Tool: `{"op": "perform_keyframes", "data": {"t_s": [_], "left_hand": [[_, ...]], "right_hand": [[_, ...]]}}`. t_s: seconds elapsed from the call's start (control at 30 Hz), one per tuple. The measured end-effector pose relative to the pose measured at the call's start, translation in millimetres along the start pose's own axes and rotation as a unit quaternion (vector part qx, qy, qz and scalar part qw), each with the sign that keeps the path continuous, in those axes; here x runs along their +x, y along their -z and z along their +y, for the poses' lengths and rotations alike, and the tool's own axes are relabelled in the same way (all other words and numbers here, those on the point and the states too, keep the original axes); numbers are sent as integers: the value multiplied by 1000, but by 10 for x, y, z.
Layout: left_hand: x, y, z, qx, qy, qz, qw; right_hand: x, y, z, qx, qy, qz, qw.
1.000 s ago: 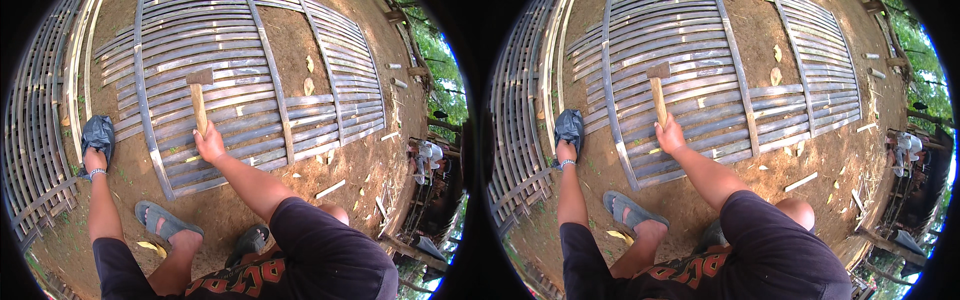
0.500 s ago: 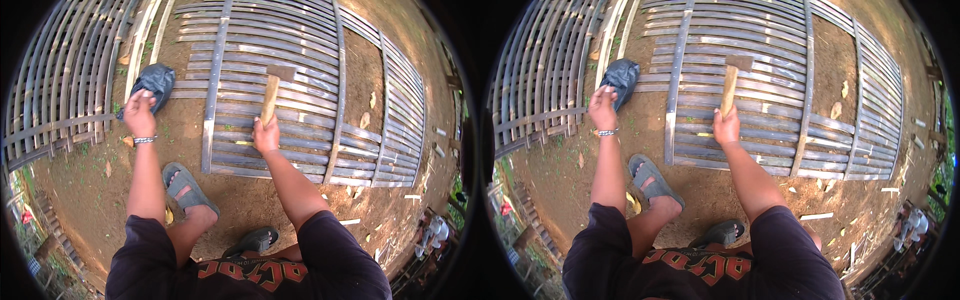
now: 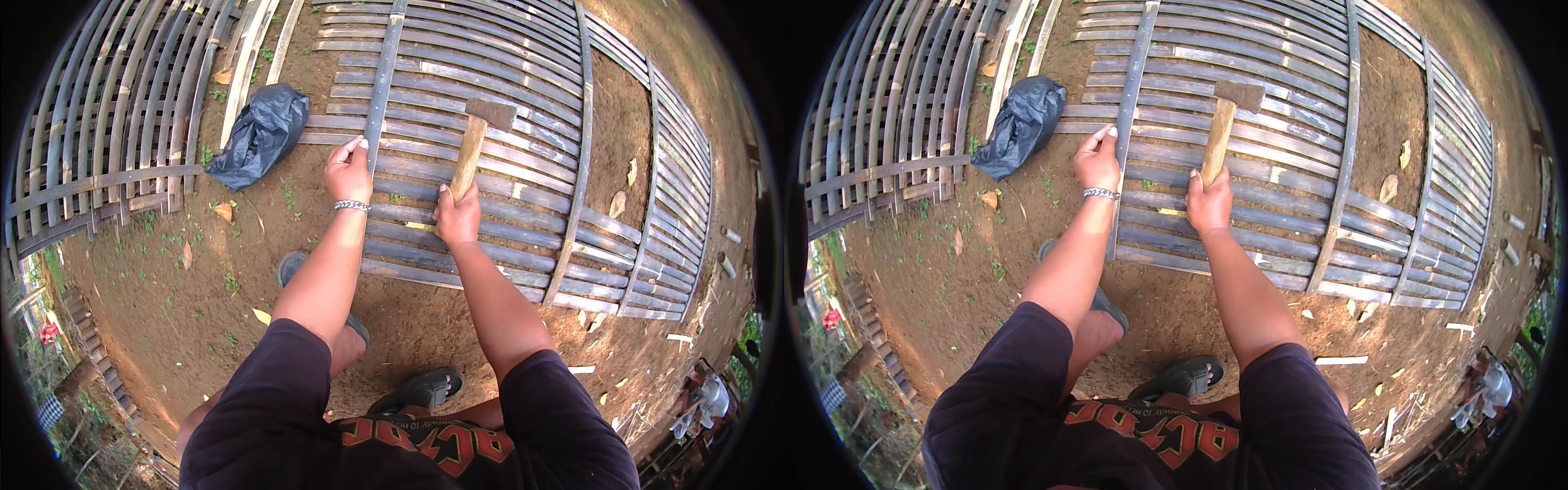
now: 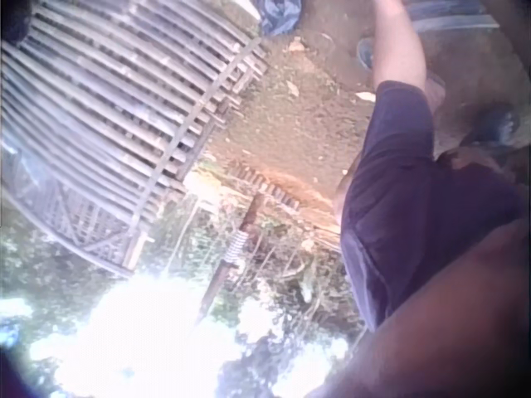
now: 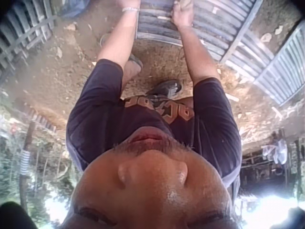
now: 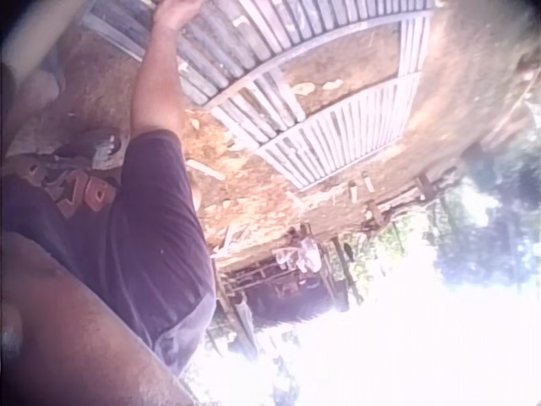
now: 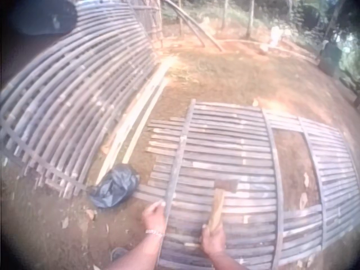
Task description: The person assembles a bamboo structure by placing thin bamboo strips onto a larger frame and securing them with a hammer. They repeatedly position the strips and strike them to fasten them in place.
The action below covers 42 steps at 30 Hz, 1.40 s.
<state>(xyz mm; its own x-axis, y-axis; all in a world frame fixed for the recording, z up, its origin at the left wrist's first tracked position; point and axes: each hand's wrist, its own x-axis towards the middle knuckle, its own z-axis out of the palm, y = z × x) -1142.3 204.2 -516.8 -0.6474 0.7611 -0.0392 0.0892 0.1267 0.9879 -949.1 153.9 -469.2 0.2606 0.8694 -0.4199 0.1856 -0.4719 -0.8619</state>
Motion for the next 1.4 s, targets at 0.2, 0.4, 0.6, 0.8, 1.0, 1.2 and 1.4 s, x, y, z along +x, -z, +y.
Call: {"op": "perform_keyframes", "data": {"t_s": [0.2, 0.4, 0.6, 0.8, 1.0, 1.2, 1.4], "left_hand": [[11, -126, -87, 125, -13, 24, 992], [19, -128, -121, 197, -107, 31, 974], [14, -124, -47, 232, -141, 16, 962], [3, -106, -122, 240, -116, 16, 964], [-16, -109, 26, 241, -169, 33, 955], [-26, -86, 38, 273, -147, 31, 950], [-50, -121, 49, 307, -127, 27, 943]], "right_hand": [[-3, 4, 10, -20, -11, 4, 1000], [-2, -7, 35, -5, -10, 1, 1000], [46, 20, 129, 7, -1, -13, 1000], [19, 8, 84, 22, 3, -38, 999], [-9, 57, -11, -112, 30, -87, 989], [-82, 57, -31, -229, 136, -144, 953], [-158, 43, -145, -263, 132, -167, 941]]}}
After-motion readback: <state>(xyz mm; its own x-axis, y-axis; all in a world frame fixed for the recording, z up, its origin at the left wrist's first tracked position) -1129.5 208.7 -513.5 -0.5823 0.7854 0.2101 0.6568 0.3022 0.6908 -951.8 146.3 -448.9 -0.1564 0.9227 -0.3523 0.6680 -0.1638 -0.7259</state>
